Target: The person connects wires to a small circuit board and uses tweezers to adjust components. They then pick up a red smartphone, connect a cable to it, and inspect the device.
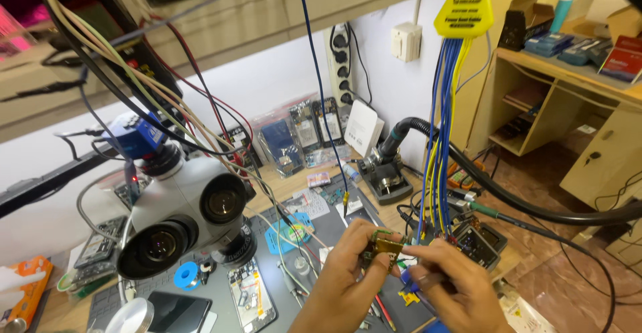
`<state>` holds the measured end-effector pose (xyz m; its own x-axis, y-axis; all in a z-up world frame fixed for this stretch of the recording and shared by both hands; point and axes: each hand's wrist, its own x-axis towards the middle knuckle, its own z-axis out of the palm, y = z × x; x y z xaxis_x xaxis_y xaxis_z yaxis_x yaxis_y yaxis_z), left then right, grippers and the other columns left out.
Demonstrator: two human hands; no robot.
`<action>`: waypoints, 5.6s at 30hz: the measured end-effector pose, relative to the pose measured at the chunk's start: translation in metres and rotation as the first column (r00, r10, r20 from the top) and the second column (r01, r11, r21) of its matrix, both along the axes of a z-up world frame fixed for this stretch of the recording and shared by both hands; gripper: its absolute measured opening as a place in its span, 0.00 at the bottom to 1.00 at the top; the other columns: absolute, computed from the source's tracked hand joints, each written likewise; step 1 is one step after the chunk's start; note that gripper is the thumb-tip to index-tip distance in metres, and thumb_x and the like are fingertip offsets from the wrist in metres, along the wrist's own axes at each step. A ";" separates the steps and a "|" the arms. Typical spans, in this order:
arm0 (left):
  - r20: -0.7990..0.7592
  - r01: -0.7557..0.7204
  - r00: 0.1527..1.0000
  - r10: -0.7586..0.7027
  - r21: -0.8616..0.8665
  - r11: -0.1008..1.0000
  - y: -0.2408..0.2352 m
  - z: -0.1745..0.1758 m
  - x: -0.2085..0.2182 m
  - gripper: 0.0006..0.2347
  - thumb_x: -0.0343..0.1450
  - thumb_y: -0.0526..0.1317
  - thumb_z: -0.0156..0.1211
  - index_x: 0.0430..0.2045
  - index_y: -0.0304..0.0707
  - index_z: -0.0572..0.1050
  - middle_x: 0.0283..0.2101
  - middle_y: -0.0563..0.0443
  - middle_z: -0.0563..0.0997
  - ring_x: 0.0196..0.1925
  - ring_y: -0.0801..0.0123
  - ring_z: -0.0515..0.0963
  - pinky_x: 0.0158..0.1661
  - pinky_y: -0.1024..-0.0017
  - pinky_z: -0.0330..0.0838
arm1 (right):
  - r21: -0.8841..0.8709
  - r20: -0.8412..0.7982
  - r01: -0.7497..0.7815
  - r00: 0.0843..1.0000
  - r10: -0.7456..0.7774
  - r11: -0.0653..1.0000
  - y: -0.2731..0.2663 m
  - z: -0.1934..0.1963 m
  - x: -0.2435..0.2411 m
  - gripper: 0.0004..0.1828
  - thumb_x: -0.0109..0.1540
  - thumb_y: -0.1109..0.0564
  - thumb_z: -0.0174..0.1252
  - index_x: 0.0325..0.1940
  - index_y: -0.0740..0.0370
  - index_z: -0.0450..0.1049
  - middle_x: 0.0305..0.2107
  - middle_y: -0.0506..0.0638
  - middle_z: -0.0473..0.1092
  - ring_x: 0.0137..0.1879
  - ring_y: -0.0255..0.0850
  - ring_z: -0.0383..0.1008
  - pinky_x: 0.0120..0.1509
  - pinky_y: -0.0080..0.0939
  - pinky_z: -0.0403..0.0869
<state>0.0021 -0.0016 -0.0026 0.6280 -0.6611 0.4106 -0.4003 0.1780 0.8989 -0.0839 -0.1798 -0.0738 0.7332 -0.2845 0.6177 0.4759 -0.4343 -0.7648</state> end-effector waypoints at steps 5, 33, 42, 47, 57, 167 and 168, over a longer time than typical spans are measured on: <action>0.208 0.009 0.978 -0.005 -0.018 1.000 0.008 0.002 0.004 0.09 0.75 0.29 0.56 0.48 0.35 0.76 0.43 0.49 0.78 0.46 0.66 0.77 0.51 0.71 0.71 | -0.092 -0.003 -0.017 1.000 0.016 0.996 -0.001 0.000 0.006 0.03 0.63 0.58 0.63 0.35 0.58 0.78 0.26 0.46 0.69 0.28 0.35 0.65 0.34 0.33 0.64; -0.139 -0.185 0.971 0.196 0.087 0.979 0.091 -0.038 -0.067 0.05 0.74 0.32 0.61 0.42 0.41 0.77 0.42 0.55 0.81 0.45 0.74 0.79 0.49 0.75 0.73 | -0.169 -0.094 0.201 0.971 -0.219 0.965 0.046 -0.016 -0.045 0.16 0.68 0.58 0.60 0.61 0.58 0.78 0.40 0.47 0.69 0.30 0.32 0.60 0.40 0.31 0.65; -0.142 -0.541 0.811 0.567 0.184 0.820 0.204 -0.123 -0.134 0.04 0.72 0.31 0.63 0.38 0.39 0.78 0.41 0.52 0.82 0.47 0.70 0.83 0.53 0.72 0.80 | -0.050 -0.859 -0.105 0.511 0.011 0.993 0.123 -0.078 -0.065 0.17 0.61 0.49 0.67 0.53 0.50 0.79 0.37 0.46 0.78 0.38 0.39 0.76 0.52 0.37 0.70; 0.111 -0.801 0.598 0.794 0.131 0.585 0.251 -0.139 -0.136 0.05 0.71 0.32 0.65 0.36 0.45 0.82 0.42 0.55 0.86 0.51 0.67 0.81 0.55 0.68 0.75 | -0.151 -0.778 -0.194 0.628 0.004 0.969 0.157 -0.092 -0.052 0.13 0.64 0.48 0.61 0.48 0.54 0.81 0.45 0.43 0.76 0.50 0.37 0.77 0.56 0.40 0.71; 0.574 -0.852 0.451 0.684 0.049 0.521 0.263 -0.179 -0.006 0.06 0.72 0.30 0.66 0.37 0.45 0.79 0.37 0.54 0.80 0.42 0.61 0.82 0.45 0.67 0.78 | -0.591 -0.304 -0.089 0.945 -0.119 0.802 0.208 -0.154 0.020 0.13 0.67 0.42 0.64 0.49 0.50 0.82 0.34 0.45 0.69 0.44 0.44 0.73 0.53 0.43 0.75; -0.424 -0.811 0.578 0.697 -0.209 0.546 0.668 -0.067 -0.088 0.24 0.75 0.48 0.49 0.64 0.32 0.68 0.49 0.40 0.79 0.44 0.60 0.80 0.45 0.66 0.77 | -0.260 -0.135 -0.288 0.956 0.260 0.922 0.529 -0.066 -0.027 0.05 0.65 0.66 0.63 0.46 0.65 0.78 0.42 0.55 0.78 0.50 0.45 0.78 0.62 0.44 0.73; -0.605 -0.686 0.683 0.409 -0.340 0.643 0.650 -0.076 -0.088 0.26 0.75 0.50 0.48 0.62 0.27 0.68 0.50 0.32 0.78 0.44 0.53 0.81 0.43 0.62 0.79 | -0.249 -0.134 -0.299 0.953 0.273 0.921 0.529 -0.065 -0.028 0.06 0.65 0.65 0.63 0.46 0.64 0.78 0.42 0.53 0.77 0.49 0.44 0.78 0.62 0.43 0.74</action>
<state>-0.0864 0.6484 -0.0789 0.9852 0.0978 0.1406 -0.1711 0.5328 0.8288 -0.1115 0.3487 -0.1389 0.8178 0.1099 0.5648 0.5408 -0.4824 -0.6891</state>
